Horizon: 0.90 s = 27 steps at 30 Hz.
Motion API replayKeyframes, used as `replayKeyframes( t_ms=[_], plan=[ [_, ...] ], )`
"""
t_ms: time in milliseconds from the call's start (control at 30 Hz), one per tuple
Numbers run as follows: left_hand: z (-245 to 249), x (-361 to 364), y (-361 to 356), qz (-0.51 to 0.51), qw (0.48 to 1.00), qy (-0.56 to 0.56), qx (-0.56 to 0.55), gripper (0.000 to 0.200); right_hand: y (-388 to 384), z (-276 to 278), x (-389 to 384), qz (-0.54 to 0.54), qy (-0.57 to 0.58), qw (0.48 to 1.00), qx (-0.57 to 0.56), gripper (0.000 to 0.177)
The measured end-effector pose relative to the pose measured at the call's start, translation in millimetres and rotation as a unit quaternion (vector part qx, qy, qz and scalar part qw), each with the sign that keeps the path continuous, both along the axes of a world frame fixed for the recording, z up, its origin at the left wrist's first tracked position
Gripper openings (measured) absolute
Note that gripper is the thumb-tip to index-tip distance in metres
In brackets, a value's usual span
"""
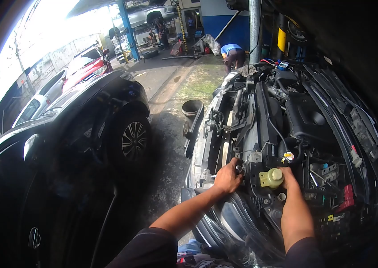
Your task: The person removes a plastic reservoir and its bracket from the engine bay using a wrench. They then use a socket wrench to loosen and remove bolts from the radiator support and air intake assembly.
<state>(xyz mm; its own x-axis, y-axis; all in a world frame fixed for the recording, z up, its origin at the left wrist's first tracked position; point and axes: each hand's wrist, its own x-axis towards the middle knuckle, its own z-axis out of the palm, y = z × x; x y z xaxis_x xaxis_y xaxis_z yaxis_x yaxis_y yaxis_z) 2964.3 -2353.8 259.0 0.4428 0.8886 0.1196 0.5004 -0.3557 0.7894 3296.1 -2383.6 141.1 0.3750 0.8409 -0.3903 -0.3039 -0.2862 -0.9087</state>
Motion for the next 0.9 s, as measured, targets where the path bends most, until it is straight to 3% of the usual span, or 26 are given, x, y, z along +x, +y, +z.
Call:
replayKeyframes(
  t_ms=[100, 333, 767, 900],
  plan=[
    [-4, 2, 1, 0.021, 1.0, -0.005, -0.007, 0.039, -3, 5, 0, -0.021, 0.048, 0.999, 0.012, 0.031],
    [-3, -1, 2, 0.001, 1.0, -0.003, 0.0, 0.044, -9, 18, -13, -0.04, 0.105, 0.994, 0.006, 0.03],
    [-1, -1, 0, 0.002, 1.0, 0.0, 0.001, 0.046, -14, 27, -18, -0.045, 0.075, 0.996, 0.009, 0.038],
    [1, 0, 0, 0.004, 1.0, 0.007, -0.001, 0.046, -7, -11, 6, -0.029, 0.088, 0.995, 0.029, 0.038]
  ],
)
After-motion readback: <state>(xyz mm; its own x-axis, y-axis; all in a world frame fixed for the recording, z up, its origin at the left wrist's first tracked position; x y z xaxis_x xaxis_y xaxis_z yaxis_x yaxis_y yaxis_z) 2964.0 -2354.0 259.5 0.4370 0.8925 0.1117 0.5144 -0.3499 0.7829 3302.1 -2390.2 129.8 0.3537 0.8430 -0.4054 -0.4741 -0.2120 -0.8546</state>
